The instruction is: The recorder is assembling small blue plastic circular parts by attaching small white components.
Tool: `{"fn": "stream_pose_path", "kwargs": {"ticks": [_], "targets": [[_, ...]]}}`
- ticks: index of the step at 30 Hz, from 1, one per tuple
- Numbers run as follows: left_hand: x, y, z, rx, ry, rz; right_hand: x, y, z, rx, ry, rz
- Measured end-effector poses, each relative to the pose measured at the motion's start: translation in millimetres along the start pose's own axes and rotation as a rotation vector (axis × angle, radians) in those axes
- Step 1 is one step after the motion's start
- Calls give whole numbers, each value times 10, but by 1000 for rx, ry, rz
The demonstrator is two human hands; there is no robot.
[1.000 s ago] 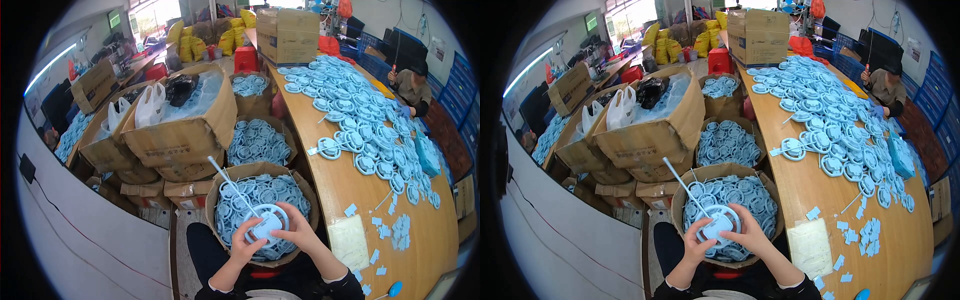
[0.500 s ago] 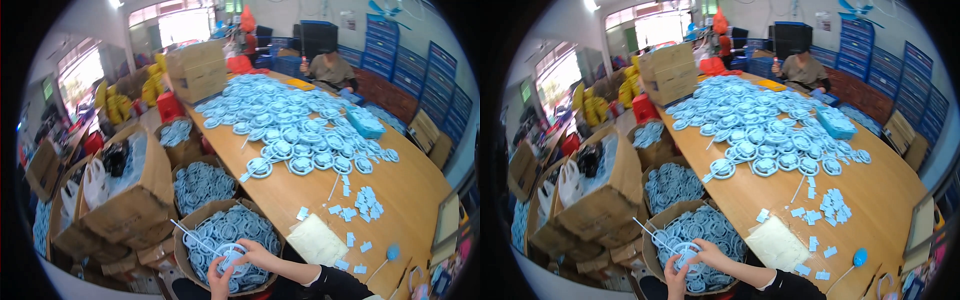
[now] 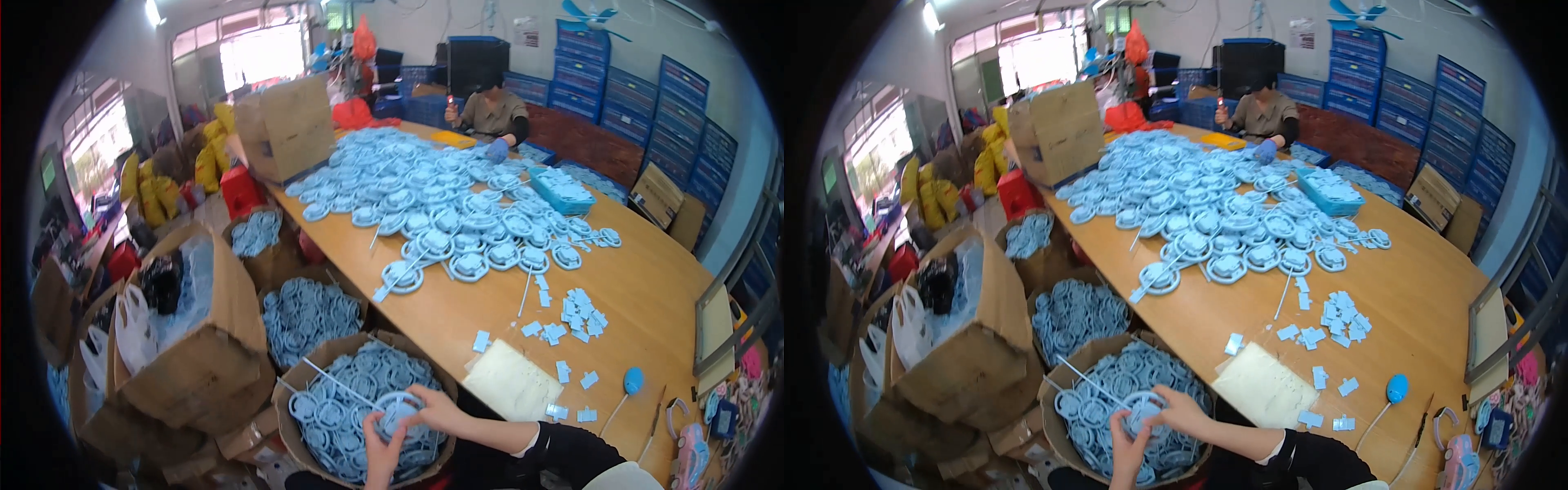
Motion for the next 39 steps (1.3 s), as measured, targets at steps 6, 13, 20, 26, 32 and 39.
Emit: {"fn": "stream_pose_path", "kwargs": {"ticks": [6,13,20,26,32,39], "targets": [[131,-7,242,-32,206,-67,277,163,-57,40,110,97],[369,108,313,71,57,16,-78,296,-45,146,95,-105],[1183,38,854,82,364,420,274,290,1220,-123,-338,-259],[1427,-181,977,-12,241,509,653,-578,3108,-666,-742,254],[327,-636,150,1,72,441,60,-306,3306,-686,42,161],[-88,-581,128,9,-111,287,-892,1608,3043,-518,723,-88]]}}
Point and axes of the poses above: each hand's wrist, its own y-axis away from the middle knuckle, its own z-axis out of the back of the hand, x = y × z, the point moved 6 cm from there along -y, towards the middle knuckle
